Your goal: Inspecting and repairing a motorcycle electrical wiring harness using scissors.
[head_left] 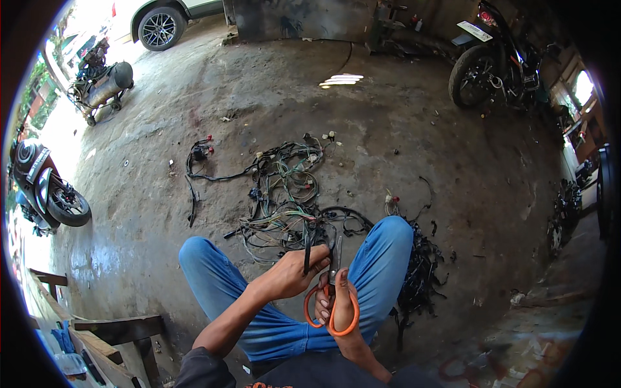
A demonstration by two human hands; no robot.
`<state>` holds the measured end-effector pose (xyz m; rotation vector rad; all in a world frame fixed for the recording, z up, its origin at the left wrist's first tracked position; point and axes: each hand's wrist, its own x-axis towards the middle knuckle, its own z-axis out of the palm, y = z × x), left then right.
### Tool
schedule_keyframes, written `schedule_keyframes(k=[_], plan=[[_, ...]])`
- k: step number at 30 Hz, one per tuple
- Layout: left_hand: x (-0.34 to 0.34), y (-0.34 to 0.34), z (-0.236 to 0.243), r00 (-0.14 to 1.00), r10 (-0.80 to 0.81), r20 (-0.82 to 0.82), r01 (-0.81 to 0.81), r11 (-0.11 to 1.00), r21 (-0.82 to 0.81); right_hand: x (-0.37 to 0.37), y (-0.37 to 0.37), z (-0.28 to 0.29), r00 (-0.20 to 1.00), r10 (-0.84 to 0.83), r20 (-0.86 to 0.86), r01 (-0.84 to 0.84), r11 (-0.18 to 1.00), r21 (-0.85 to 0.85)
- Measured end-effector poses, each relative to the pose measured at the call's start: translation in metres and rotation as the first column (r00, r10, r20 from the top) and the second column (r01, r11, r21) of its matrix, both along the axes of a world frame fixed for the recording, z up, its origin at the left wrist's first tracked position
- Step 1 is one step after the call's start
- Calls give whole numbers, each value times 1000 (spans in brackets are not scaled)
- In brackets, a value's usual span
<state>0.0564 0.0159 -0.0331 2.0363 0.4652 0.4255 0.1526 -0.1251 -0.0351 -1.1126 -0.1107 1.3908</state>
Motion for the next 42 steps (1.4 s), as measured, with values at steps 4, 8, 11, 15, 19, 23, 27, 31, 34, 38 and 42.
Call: schedule_keyframes(k=[4,8,11,15,19,23,27,31,34,38,42], plan=[[2,1,1,999,-27,-18,26,998,-49,1,1,3,1000,-15,-16,16,998,56],[1,1,-1,999,-40,-16,39,998,-54,14,-3,3,994,66,-91,-61,996,65],[-4,6,-8,997,-75,-35,72,994,-83,20,-4,7,992,121,-41,-117,990,76],[-16,29,-6,970,-204,-134,176,965,-192,34,-13,4,973,206,-107,-194,974,114],[-29,54,-31,969,-196,149,231,931,-281,39,-17,3,952,280,-127,-251,946,205],[-59,74,-69,896,279,345,143,554,-820,47,-23,-4,946,315,-73,-281,911,301],[-66,72,-57,783,618,71,-441,632,-637,50,-22,-7,927,370,-60,-332,886,323],[-68,31,15,766,642,44,-625,758,-185,49,-15,-13,920,388,-61,-357,891,279],[-65,-5,38,782,599,171,-568,798,-198,45,-11,-15,925,372,-82,-340,903,261],[-41,-16,36,916,385,-112,-374,720,-584,40,-4,-8,923,383,-25,-365,897,248],[-23,-3,2,923,384,22,-242,623,-744,35,-3,2,908,406,106,-419,875,240]])
